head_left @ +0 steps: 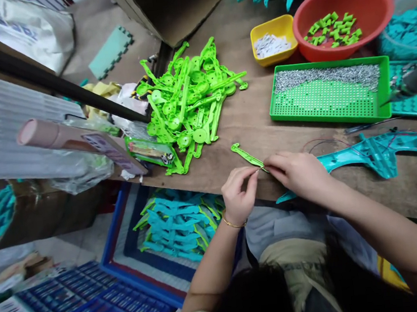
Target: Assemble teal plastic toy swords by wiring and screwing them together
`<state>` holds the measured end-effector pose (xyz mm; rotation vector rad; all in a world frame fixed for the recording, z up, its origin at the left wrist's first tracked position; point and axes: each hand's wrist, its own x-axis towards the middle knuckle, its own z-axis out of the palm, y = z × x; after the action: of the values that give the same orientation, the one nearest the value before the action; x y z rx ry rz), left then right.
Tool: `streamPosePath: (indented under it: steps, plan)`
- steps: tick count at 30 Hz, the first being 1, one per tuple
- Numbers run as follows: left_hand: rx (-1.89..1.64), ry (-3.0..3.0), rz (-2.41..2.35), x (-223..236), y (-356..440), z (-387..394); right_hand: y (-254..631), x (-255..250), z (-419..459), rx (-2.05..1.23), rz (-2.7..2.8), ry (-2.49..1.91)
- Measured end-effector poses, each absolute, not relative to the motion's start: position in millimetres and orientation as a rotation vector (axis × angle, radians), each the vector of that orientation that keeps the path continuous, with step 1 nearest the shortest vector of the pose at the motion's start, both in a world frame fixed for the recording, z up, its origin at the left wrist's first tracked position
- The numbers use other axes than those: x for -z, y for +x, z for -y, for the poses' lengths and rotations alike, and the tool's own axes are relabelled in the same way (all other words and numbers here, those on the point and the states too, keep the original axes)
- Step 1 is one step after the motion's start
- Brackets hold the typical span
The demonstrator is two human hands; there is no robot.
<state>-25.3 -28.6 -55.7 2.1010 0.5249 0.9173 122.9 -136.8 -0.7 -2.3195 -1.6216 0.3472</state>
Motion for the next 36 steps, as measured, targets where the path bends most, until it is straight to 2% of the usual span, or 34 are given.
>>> streamPosePath:
  steps: [4,7,22,28,36]
  plan:
    - [-0.974,2.249,-0.673,65.8,-21.3,12.3,132.9,2.2,139.1,-0.455,1.430,-2.348]
    - [-0.901,2.313,-0.757,74.7,-12.6,1.1,133.2,-0.2,144.6,-0.440,1.521,-2.373]
    - [-0.717,2.460,-0.891,75.5,3.8,-5.2,89.6,18.5,142.2,0.102,1.757,-2.317]
    - [-0.656,2.572,-0.903,69.9,9.6,-4.4,97.4,32.8,146.4,0.050,1.650,-2.281]
    - [-0.496,2.738,-0.871,66.0,15.4,-5.1,107.1,43.6,145.0,-0.241,1.633,-2.152]
